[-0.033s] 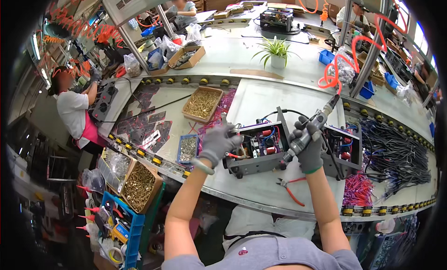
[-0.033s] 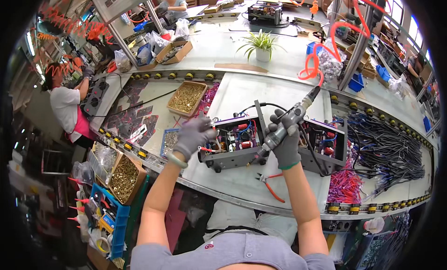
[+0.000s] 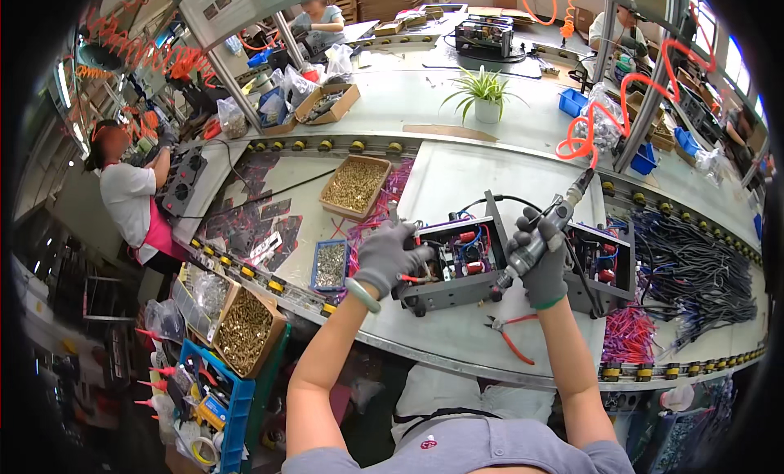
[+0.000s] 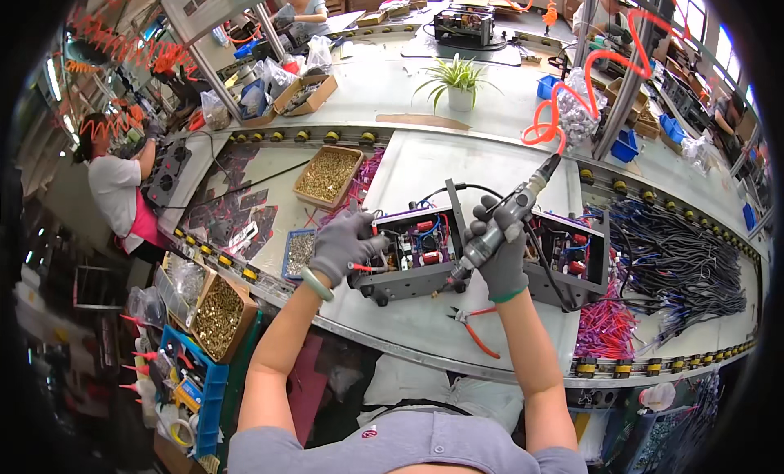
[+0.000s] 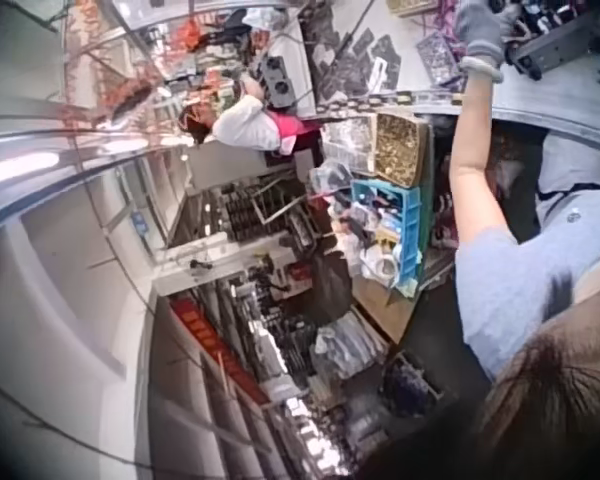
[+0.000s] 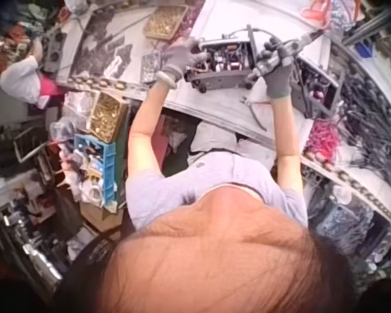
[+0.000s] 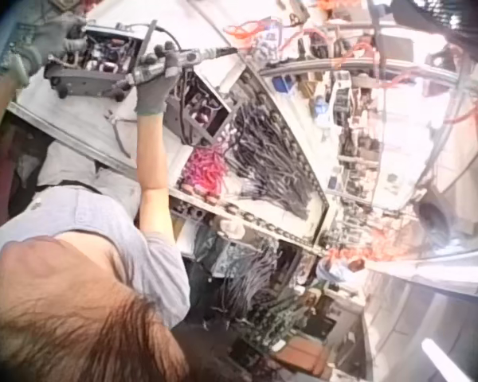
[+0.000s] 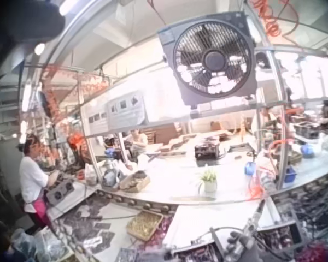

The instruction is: The person assembles electronic components on a workbench, using a soldering iron to connect wires to circuit boards. They handle various colored wires, pliers, and circuit boards, moving between different units on the table to perform soldering and wiring tasks.

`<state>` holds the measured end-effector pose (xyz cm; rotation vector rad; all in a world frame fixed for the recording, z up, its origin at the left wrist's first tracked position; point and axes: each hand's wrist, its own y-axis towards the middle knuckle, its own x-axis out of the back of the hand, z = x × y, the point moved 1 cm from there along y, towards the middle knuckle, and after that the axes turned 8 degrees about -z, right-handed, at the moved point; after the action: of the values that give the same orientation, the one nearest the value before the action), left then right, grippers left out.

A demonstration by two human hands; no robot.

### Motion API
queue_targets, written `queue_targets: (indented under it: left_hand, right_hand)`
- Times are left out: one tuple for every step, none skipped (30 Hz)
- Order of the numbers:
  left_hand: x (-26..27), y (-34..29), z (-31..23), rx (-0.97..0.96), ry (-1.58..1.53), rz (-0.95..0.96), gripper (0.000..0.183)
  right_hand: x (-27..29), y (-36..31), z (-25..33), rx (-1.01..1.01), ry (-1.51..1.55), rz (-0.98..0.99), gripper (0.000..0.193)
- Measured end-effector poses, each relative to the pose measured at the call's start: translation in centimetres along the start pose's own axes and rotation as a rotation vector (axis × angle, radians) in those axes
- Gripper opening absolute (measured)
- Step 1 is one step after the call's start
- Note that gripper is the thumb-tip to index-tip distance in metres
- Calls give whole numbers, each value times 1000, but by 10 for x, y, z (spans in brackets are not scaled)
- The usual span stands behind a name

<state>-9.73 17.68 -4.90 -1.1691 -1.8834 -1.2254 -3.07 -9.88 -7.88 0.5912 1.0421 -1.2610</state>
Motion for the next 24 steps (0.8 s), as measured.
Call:
queue_targets:
  left_hand:
    - [2, -3, -14, -22, 181, 67, 54]
    - [-1, 0, -13, -7, 123, 95, 57]
    - [-4, -2, -13, 9, 121, 70, 56]
    - [-5, -9, -14, 29, 123, 40, 55]
    - [-4, -14, -16, 44, 128, 10, 54]
    - [-1, -20, -22, 35, 69, -52, 48]
    - [-4, -23, -23, 14, 96, -67, 48]
    - [-7, -25, -23, -6, 123, -81, 48]
    - [-8, -26, -22, -26, 150, -95, 48]
    - [-10, -25, -23, -80, 166, -135, 48]
    - [-11, -25, -22, -80, 170, -113, 47]
    - [-13, -25, -20, -80, 174, -92, 47]
    - [-13, -23, -20, -84, 179, -83, 46]
    - [-13, -22, -22, -78, 197, -70, 41]
    - [-11, -20, -25, -69, 229, -30, 39]
    - [-6, -18, -31, -55, 260, 7, 38]
    - [-3, -16, -35, -42, 290, 45, 36]
    - [-6, -13, -33, -43, 277, 46, 34]
    - [-10, -11, -30, -42, 266, 49, 32]
    - [-12, -11, -29, -40, 255, 52, 30]
    - [-11, -12, -28, -82, 261, 68, 29]
    - [-9, -11, -27, -131, 266, 84, 28]
    - [-6, -9, -27, -180, 272, 101, 27]
    - [-2, -5, -29, -205, 271, 131, 25]
  right_hand:
    - [3, 0, 1, 7, -4, 0, 37]
    - [4, -2, 2, 13, -7, 0, 36]
    - [4, -3, 3, 18, -11, 2, 36]
    - [1, -4, 2, 37, -27, -10, 37]
    - [-1, -4, 2, 47, -5, -6, 37]
    - [-3, -4, 2, 57, 17, -2, 37]
    - [-6, -5, 1, 62, 36, 1, 37]
    - [-11, -4, 0, 50, 79, 43, 37]
    - [-19, -1, -2, 38, 123, 85, 37]
    - [-25, -1, -4, 26, 162, 121, 37]
    - [-31, -2, -9, 49, 120, 144, 38]
    - [-26, 2, -18, 25, 95, 124, 38]
    - [-25, 8, -25, 5, 70, 117, 38]
    - [-24, 10, -27, -24, 106, 142, 38]
    - [-22, 12, -27, -33, 117, 143, 38]
    - [-22, 14, -27, -45, 125, 147, 38]
    - [-22, 15, -27, -56, 132, 150, 37]
    - [-23, 15, -26, -48, 122, 154, 36]
    - [-25, 14, -26, -43, 112, 157, 36]
    - [-26, 12, -26, -38, 102, 161, 35]
    - [-26, 10, -27, -48, 87, 165, 35]
    - [-26, 10, -27, -52, 75, 169, 35]
    - [-25, 10, -27, -56, 63, 173, 35]
    - [-26, 11, -26, -42, 47, 158, 35]
